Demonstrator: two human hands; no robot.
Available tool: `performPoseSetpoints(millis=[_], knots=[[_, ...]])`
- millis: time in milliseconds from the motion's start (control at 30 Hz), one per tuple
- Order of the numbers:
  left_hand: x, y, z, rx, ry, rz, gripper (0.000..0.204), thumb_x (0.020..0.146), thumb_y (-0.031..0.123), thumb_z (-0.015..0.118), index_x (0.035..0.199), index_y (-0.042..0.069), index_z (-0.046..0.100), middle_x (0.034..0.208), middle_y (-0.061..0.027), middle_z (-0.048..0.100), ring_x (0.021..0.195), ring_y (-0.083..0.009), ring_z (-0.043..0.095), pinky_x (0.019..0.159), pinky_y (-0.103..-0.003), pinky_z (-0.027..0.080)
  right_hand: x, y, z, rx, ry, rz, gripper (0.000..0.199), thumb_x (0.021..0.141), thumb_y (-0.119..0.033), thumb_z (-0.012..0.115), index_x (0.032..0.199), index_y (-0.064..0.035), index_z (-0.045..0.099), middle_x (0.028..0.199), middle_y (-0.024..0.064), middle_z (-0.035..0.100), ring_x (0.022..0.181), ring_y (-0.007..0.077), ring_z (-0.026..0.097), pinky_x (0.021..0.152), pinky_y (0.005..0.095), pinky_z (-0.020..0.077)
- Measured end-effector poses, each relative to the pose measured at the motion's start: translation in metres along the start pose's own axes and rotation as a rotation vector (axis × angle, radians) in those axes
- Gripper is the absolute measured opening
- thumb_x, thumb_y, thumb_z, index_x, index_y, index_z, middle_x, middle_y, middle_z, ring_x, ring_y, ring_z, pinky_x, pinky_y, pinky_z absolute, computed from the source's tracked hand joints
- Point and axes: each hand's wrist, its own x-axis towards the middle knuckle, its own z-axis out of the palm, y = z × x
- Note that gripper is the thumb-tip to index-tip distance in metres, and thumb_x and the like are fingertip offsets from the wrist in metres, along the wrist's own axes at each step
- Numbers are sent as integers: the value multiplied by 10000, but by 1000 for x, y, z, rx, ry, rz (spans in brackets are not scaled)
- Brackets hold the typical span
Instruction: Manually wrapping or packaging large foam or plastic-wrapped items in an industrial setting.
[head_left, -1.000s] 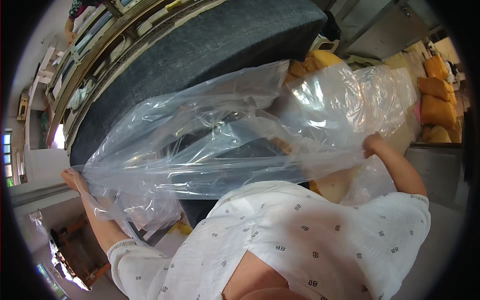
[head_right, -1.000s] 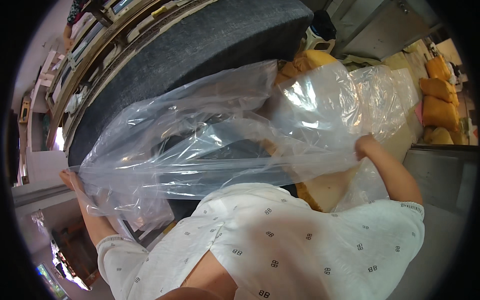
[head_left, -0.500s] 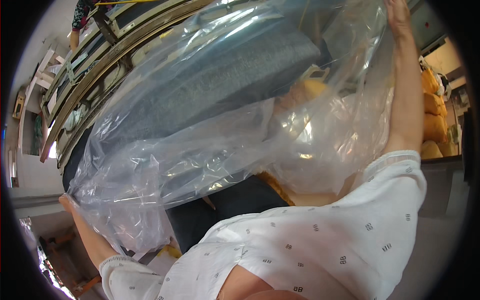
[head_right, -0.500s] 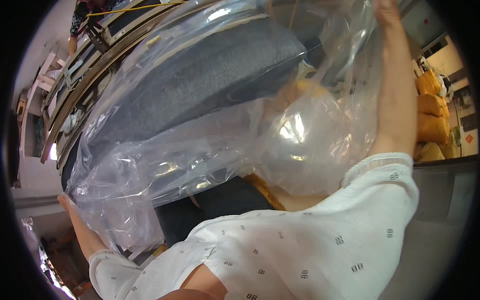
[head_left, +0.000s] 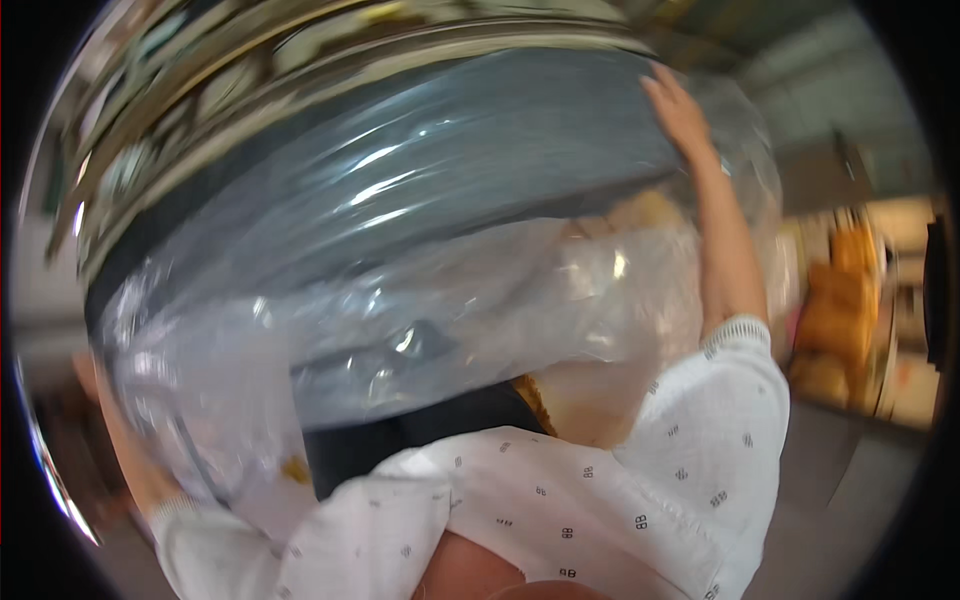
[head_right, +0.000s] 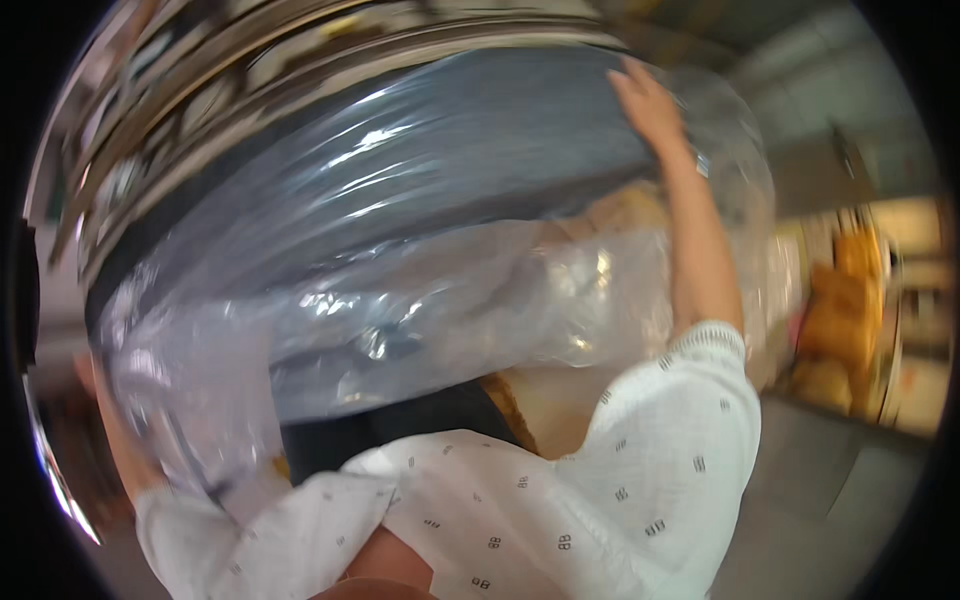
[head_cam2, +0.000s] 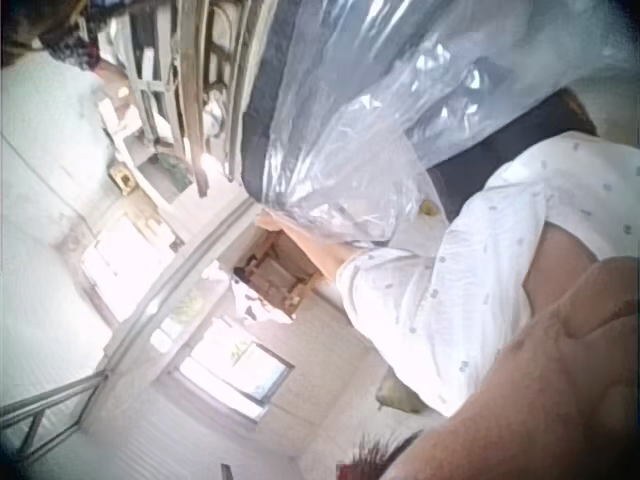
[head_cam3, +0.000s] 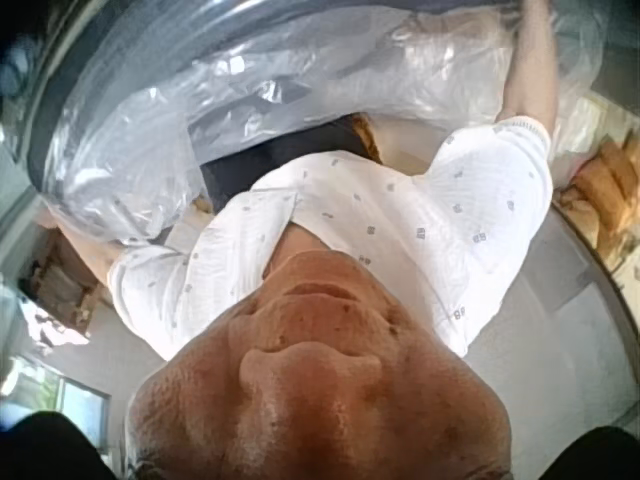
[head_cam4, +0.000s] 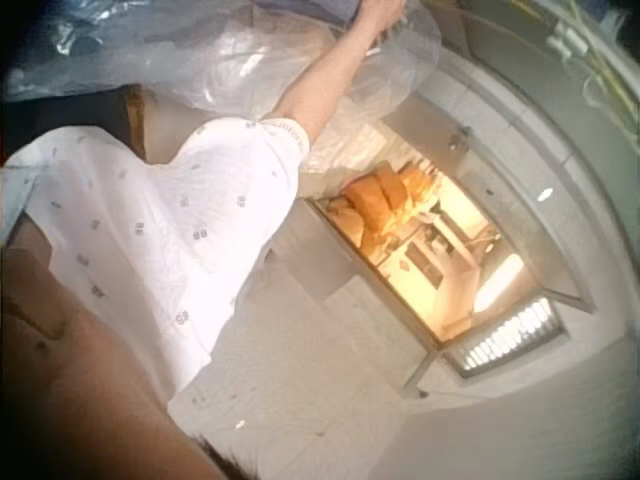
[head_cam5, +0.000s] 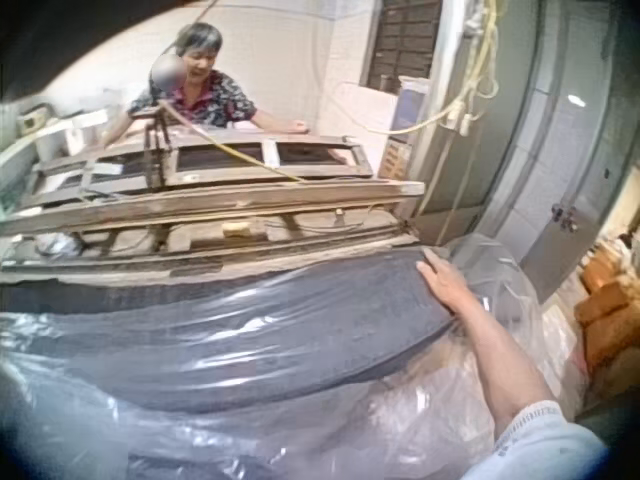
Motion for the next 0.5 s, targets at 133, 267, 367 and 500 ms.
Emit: performPoseSetpoints(millis=[133,267,367,500], knots=[[14,23,-10,113,259,164,321,839,287,446,796,25,626,767,-166,606,755,-349,585,596,-449,443,6,33,-22,658,-322,540,644,875,-505,410,1243,19,478,1255,155,504,1170,225,466,983,292,323],[5,54,12,-559,464,-103,383,794,384,542,908,29,626,788,-141,642,713,-293,617,690,-373,469,25,4,-20,-349,-79,321,468,864,-441,474,1133,-67,554,1103,148,555,1031,272,541,863,351,420],[-5,48,10,-662,628,-94,345,779,360,578,816,25,650,749,-121,645,705,-239,615,681,-362,465,22,-81,-34,-423,391,-203,217,864,-282,517,943,-85,559,955,136,532,902,329,541,726,422,448],[15,19,14,-715,705,-21,241,783,269,632,792,29,650,664,-21,600,590,-136,540,542,-293,434,-42,-264,-2,713,-254,-345,158,900,-183,518,845,-43,568,732,-32,491,668,44,415,594,189,347]])
